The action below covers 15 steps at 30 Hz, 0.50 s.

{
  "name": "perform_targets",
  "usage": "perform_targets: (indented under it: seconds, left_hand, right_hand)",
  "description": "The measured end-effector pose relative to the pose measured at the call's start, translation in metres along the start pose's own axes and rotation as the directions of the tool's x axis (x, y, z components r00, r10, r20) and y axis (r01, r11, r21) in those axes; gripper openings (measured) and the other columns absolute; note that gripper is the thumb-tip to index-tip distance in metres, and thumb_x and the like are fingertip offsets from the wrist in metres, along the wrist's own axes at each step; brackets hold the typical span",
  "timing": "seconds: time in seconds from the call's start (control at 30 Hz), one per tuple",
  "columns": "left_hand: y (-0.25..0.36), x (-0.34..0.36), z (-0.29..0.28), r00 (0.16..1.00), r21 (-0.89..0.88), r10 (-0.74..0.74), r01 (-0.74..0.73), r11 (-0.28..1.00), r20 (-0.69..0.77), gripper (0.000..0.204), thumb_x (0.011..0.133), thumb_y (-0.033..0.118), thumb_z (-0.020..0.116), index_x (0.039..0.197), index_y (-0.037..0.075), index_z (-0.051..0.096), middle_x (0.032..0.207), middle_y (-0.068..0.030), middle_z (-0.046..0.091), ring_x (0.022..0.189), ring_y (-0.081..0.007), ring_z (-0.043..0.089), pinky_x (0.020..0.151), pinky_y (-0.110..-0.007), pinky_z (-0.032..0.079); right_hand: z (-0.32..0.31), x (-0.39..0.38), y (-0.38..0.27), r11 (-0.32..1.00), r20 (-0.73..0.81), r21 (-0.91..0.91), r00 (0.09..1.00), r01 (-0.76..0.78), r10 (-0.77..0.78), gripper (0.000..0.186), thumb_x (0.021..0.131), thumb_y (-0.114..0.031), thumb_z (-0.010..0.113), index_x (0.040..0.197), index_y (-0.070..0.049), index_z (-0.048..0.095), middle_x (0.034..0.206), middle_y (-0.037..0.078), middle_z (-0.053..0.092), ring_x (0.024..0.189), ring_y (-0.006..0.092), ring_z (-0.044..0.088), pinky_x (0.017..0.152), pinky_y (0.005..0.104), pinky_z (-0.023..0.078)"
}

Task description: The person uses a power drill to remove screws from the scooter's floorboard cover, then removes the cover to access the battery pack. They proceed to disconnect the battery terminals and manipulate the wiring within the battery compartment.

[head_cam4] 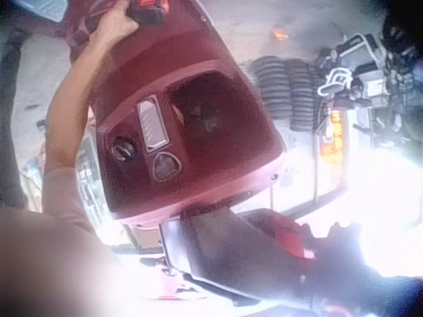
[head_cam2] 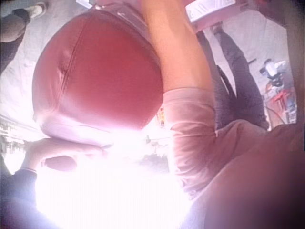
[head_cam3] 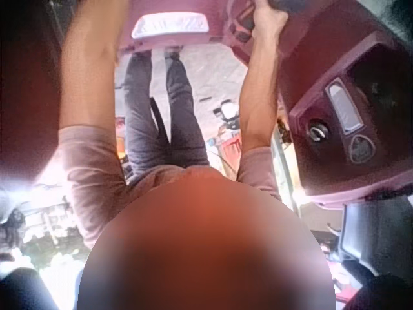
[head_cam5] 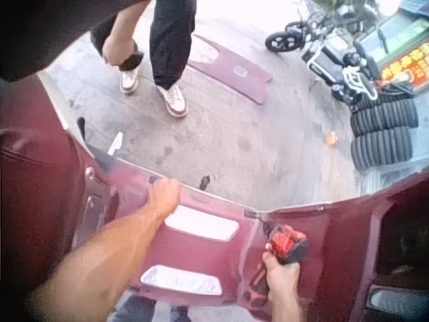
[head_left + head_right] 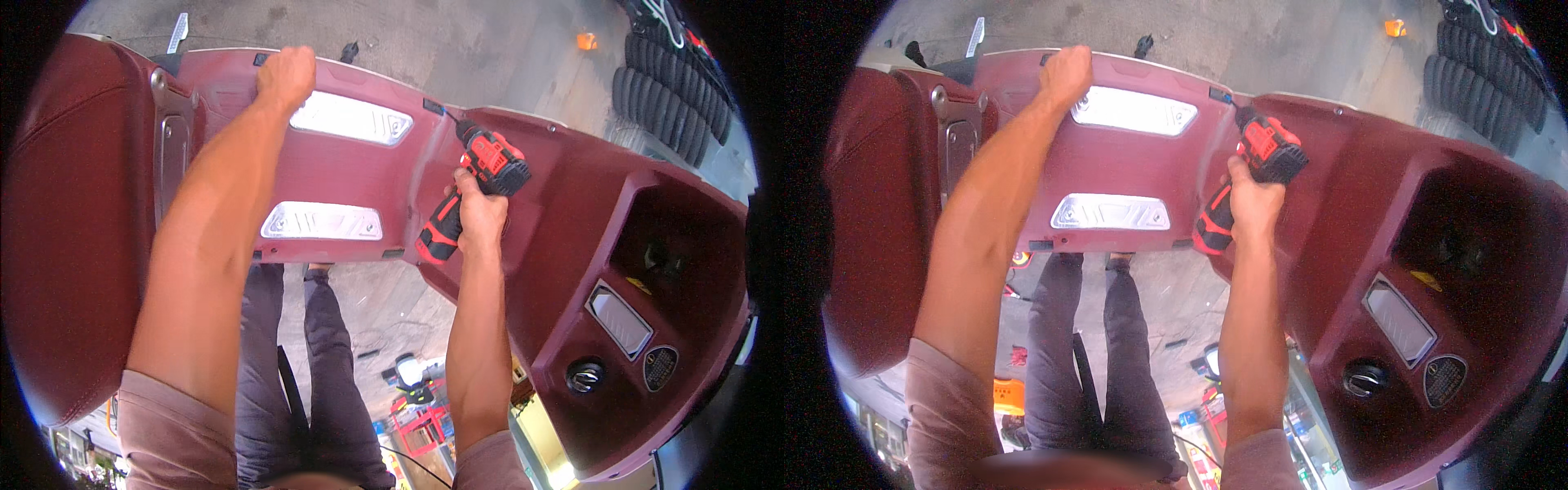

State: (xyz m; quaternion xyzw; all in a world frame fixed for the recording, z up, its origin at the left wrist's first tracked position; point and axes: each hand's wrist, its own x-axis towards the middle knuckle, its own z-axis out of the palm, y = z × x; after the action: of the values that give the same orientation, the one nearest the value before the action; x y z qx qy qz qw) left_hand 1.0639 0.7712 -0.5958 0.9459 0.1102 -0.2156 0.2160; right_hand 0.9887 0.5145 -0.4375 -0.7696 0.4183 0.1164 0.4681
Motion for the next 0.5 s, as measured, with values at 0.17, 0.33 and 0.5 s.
perform_targets:
  seconds: [0.17, 0.33, 0.5]
  left_hand:
    - [0.003, 0.014, -0.004, 0.992, 0.049, 0.0, -0.006, 0.999, 0.128, 0.023, 0.087, 0.007, 0.054, 0.1, 0.001, 0.071, 0.107, -0.0211, 0.069, 0.103, -0.0384, 0.067, 0.081, -0.048, 0.055]
    - [-0.003, 0.03, 0.01, 0.994, 0.103, 0.018, -0.029, 0.994, 0.111, 0.022, 0.076, 0.015, 0.062, 0.091, 0.002, 0.073, 0.097, -0.0219, 0.07, 0.094, -0.0371, 0.069, 0.078, -0.049, 0.055]
    - [-0.012, 0.047, 0.026, 0.977, 0.175, 0.043, -0.08, 0.981, 0.208, 0.02, 0.073, 0.013, 0.063, 0.085, 0.003, 0.075, 0.094, -0.0222, 0.07, 0.088, -0.0379, 0.069, 0.074, -0.048, 0.055]
  right_hand:
    - [-0.01, -0.014, 0.016, 0.998, 0.017, 0.029, 0.998, -0.062, 0.061, 0.018, 0.083, -0.005, 0.069, 0.1, -0.005, 0.062, 0.083, 0.004, 0.062, 0.066, 0.0154, 0.062, 0.056, 0.0303, 0.051]
    - [-0.027, -0.034, 0.049, 1.0, 0.071, 0.011, 0.997, 0.018, -0.019, 0.021, 0.084, -0.004, 0.069, 0.105, -0.004, 0.063, 0.085, 0.003, 0.063, 0.067, 0.0144, 0.061, 0.059, 0.0293, 0.051]
    - [-0.05, -0.058, 0.076, 1.0, 0.076, -0.03, 0.997, 0.006, -0.003, 0.027, 0.085, -0.001, 0.068, 0.111, -0.002, 0.061, 0.09, 0.005, 0.064, 0.07, 0.0137, 0.061, 0.062, 0.0292, 0.053]
